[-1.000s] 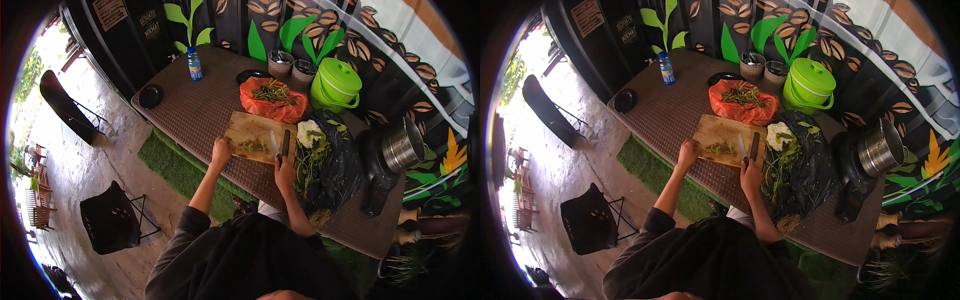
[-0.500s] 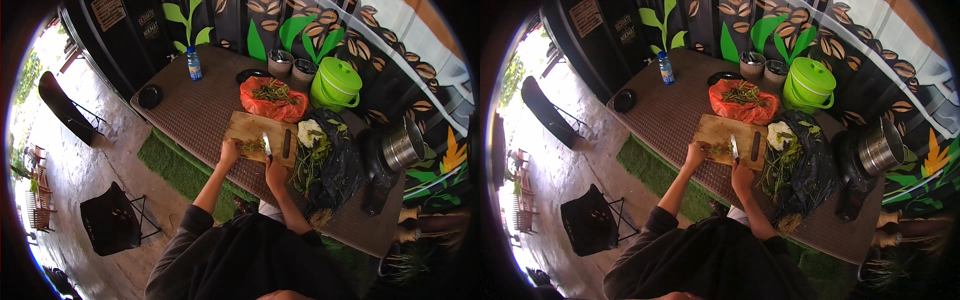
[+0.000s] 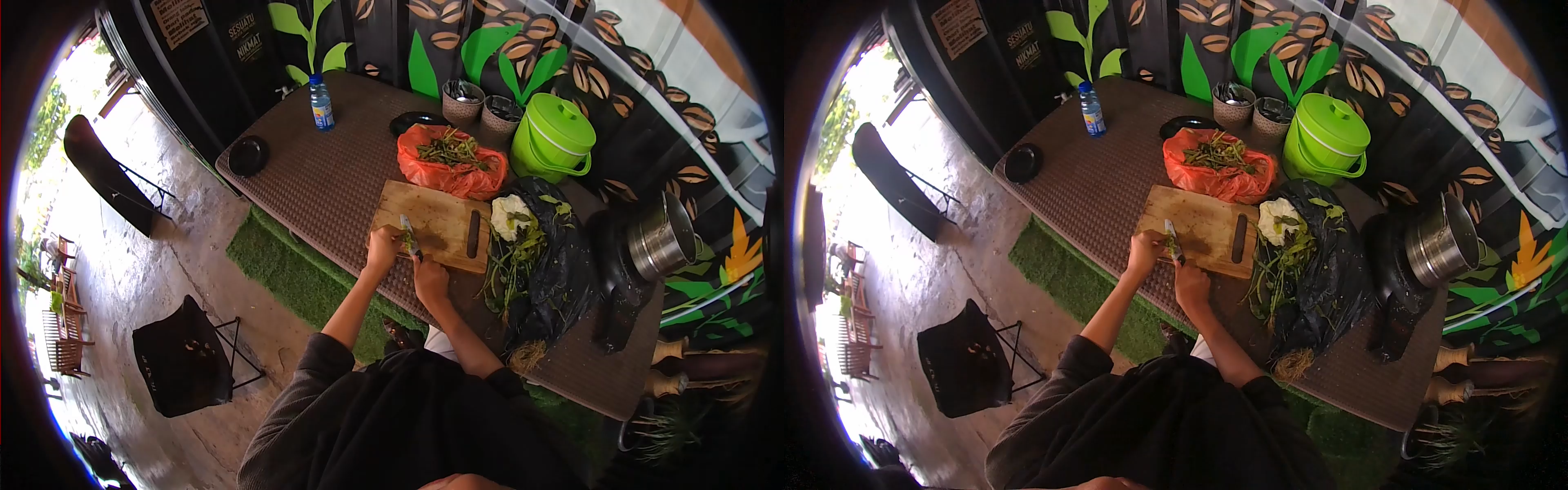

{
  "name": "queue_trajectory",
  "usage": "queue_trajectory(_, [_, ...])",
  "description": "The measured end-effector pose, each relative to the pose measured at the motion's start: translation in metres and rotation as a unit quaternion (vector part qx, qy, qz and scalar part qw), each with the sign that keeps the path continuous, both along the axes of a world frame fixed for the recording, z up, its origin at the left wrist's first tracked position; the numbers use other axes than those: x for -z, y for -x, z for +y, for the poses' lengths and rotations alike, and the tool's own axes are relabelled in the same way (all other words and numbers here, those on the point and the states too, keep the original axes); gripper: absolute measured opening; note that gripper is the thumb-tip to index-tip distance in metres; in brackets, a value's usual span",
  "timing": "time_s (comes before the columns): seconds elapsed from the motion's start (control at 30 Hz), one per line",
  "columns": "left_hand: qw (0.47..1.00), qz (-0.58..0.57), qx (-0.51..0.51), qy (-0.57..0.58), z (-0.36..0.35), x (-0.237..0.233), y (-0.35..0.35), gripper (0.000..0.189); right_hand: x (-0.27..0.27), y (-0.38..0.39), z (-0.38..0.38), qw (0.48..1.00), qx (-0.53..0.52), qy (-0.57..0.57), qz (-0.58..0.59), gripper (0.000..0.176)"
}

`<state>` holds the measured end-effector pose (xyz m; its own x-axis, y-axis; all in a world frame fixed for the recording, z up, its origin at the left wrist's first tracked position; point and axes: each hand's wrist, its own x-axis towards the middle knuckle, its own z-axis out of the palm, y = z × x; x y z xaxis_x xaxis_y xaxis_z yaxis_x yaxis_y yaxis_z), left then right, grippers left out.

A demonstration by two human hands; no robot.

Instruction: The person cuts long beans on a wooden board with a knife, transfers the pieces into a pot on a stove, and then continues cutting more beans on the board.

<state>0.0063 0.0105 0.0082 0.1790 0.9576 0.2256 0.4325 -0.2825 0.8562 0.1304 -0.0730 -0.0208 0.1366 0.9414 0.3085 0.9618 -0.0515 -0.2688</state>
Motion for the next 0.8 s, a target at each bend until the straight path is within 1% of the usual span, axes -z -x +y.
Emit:
queue_trajectory(0.03, [1.0, 0.0, 0.0, 0.001, 0.0, 0.0, 0.0, 0.031, 0.0, 0.001, 0.001, 1.0, 0.0, 0.001, 0.0, 0.049])
queue_trajectory(0.1, [1.0, 0.029, -0.004, -0.01, 0.0, 0.001, 0.0, 0.028, 0.0, 0.0, 0.003, 0.997, 0.002, 0.052, 0.049, 0.051])
queue_trajectory(0.13, [1.0, 0.029, -0.004, -0.01, 0.001, 0.002, 0.0, 0.028, 0.001, -0.001, 0.004, 0.997, 0.002, 0.052, 0.049, 0.051])
queue_trajectory(0.2, [1.0, 0.007, -0.008, 0.002, 0.001, 0.001, -0.001, 0.025, -0.002, -0.004, 0.005, 0.992, -0.012, 0.031, 0.121, 0.054])
queue_trajectory(0.23, [1.0, 0.007, -0.009, 0.002, 0.002, -0.002, -0.002, 0.025, -0.007, -0.008, 0.007, 0.992, -0.013, 0.03, 0.121, 0.054])
queue_trajectory(0.3, [0.999, 0.028, -0.01, -0.012, 0.004, -0.007, -0.005, 0.023, -0.014, -0.017, 0.011, 0.97, -0.034, 0.172, 0.166, 0.056])
queue_trajectory(0.33, [0.999, 0.028, -0.011, -0.012, 0.004, -0.011, -0.006, 0.023, -0.01, -0.02, 0.012, 0.97, -0.035, 0.172, 0.166, 0.056])
queue_trajectory(0.4, [0.999, -0.011, 0.004, -0.036, 0.006, -0.022, -0.009, 0.022, -0.01, -0.024, 0.014, 0.957, -0.048, 0.078, 0.276, 0.057])
queue_trajectory(0.43, [0.999, -0.011, 0.004, -0.037, 0.007, -0.03, -0.012, 0.022, -0.012, -0.029, 0.015, 0.957, -0.048, 0.077, 0.277, 0.057])
queue_trajectory(0.5, [0.999, 0.03, 0.015, -0.039, 0.011, -0.046, -0.018, 0.023, -0.023, -0.039, 0.018, 0.935, -0.044, 0.101, 0.337, 0.056])
queue_trajectory(0.53, [0.999, 0.031, 0.018, -0.041, 0.015, -0.049, -0.023, 0.023, -0.039, -0.042, 0.016, 0.935, -0.043, 0.098, 0.338, 0.056])
queue_trajectory(0.6, [0.994, 0.028, 0.043, -0.095, 0.024, -0.056, -0.037, 0.022, -0.072, -0.053, 0.01, 0.902, -0.043, 0.078, 0.422, 0.05])
queue_trajectory(0.63, [0.993, 0.027, 0.052, -0.099, 0.026, -0.064, -0.047, 0.022, -0.081, -0.063, 0.01, 0.903, -0.036, 0.071, 0.423, 0.05])
queue_trajectory(0.7, [0.989, -0.019, 0.089, -0.114, 0.031, -0.084, -0.07, 0.022, -0.102, -0.086, 0.009, 0.886, -0.048, 0.064, 0.457, 0.046])
queue_trajectory(0.77, [0.983, -0.036, 0.121, -0.13, 0.035, -0.109, -0.101, 0.022, -0.131, -0.106, 0.003, 0.888, -0.015, 0.03, 0.458, 0.045])
queue_trajectory(0.8, [0.979, -0.052, 0.14, -0.14, 0.037, -0.122, -0.119, 0.022, -0.149, -0.12, -0.003, 0.886, 0.002, 0.03, 0.463, 0.043])
